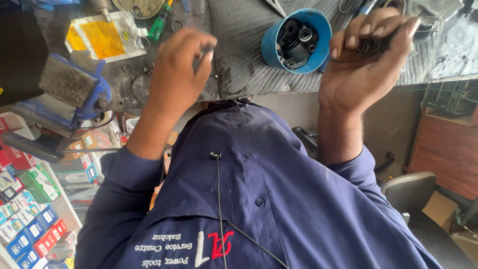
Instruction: The person closes a plastic parts box and places it on a shelf. They then gather small metal parts from a workbench into a blue cup, wipe the bench with a cloth, and move several tools including a drill and angle grinder to a tool tray.
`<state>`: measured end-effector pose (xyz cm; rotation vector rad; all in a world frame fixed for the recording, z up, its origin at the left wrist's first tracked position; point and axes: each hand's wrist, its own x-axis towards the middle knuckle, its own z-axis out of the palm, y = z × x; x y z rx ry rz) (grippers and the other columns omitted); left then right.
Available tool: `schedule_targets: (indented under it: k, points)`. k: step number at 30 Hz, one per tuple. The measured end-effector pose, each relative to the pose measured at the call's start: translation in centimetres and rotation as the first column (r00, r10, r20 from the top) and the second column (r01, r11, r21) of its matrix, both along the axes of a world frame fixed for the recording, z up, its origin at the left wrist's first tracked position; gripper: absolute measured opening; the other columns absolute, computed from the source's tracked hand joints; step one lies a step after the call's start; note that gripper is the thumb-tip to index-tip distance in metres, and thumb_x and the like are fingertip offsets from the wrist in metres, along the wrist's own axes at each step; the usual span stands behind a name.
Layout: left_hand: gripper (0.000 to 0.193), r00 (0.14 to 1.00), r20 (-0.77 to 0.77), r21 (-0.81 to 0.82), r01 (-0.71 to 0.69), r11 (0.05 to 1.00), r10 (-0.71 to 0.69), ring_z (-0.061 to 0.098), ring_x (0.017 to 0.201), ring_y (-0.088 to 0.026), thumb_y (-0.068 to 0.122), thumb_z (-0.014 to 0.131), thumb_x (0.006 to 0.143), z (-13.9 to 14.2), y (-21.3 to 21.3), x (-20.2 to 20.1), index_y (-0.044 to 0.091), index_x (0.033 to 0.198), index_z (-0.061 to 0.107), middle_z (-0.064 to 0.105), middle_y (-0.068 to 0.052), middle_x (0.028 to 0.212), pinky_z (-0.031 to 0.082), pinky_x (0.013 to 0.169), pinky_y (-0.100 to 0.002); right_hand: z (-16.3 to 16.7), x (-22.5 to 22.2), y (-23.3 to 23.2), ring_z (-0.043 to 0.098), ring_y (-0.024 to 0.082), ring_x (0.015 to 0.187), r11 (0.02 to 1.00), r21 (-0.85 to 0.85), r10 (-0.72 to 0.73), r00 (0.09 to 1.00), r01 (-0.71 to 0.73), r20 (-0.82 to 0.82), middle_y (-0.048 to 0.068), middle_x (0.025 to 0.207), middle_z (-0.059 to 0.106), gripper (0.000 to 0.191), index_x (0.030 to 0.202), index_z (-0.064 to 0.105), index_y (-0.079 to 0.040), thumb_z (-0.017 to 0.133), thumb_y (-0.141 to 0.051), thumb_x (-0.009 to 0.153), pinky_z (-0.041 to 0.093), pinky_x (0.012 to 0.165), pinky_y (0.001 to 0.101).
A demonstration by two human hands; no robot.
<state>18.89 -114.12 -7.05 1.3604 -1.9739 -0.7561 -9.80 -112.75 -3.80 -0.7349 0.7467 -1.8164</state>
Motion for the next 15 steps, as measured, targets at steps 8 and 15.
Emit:
schedule_targets:
  k: [8, 15]
  points:
    - [0.04, 0.954, 0.287, -0.216, -0.021, 0.976, 0.084, 0.056, 0.106, -0.025, 0.021, 0.085, 0.089, -9.3, 1.7, 0.5, 0.013, 0.125, 0.071, 0.059, -0.003, 0.111, 0.037, 0.092, -0.042, -6.2, -1.4, 0.2, 0.052, 0.026, 0.144, 1.0, -0.027, -0.031, 0.578, 0.015, -0.815, 0.021, 0.147, 0.058, 0.052, 0.147, 0.049, -0.001, 0.038, -0.045, 0.121, 0.038, 0.126, 0.0364]
    - [0.019, 0.955, 0.277, -0.254, -0.031, 0.967, 0.104, 0.056, 0.102, -0.022, 0.023, 0.088, 0.089, -8.9, -0.5, -0.7, 0.017, 0.102, 0.075, 0.059, -0.001, 0.104, 0.037, 0.092, -0.041, -7.8, -2.8, 0.1, 0.047, 0.028, 0.147, 0.996, -0.066, 0.008, 0.823, -0.055, -0.568, 0.023, 0.156, 0.049, 0.062, 0.15, 0.037, 0.0, 0.041, -0.052, 0.116, 0.034, 0.13, 0.0403]
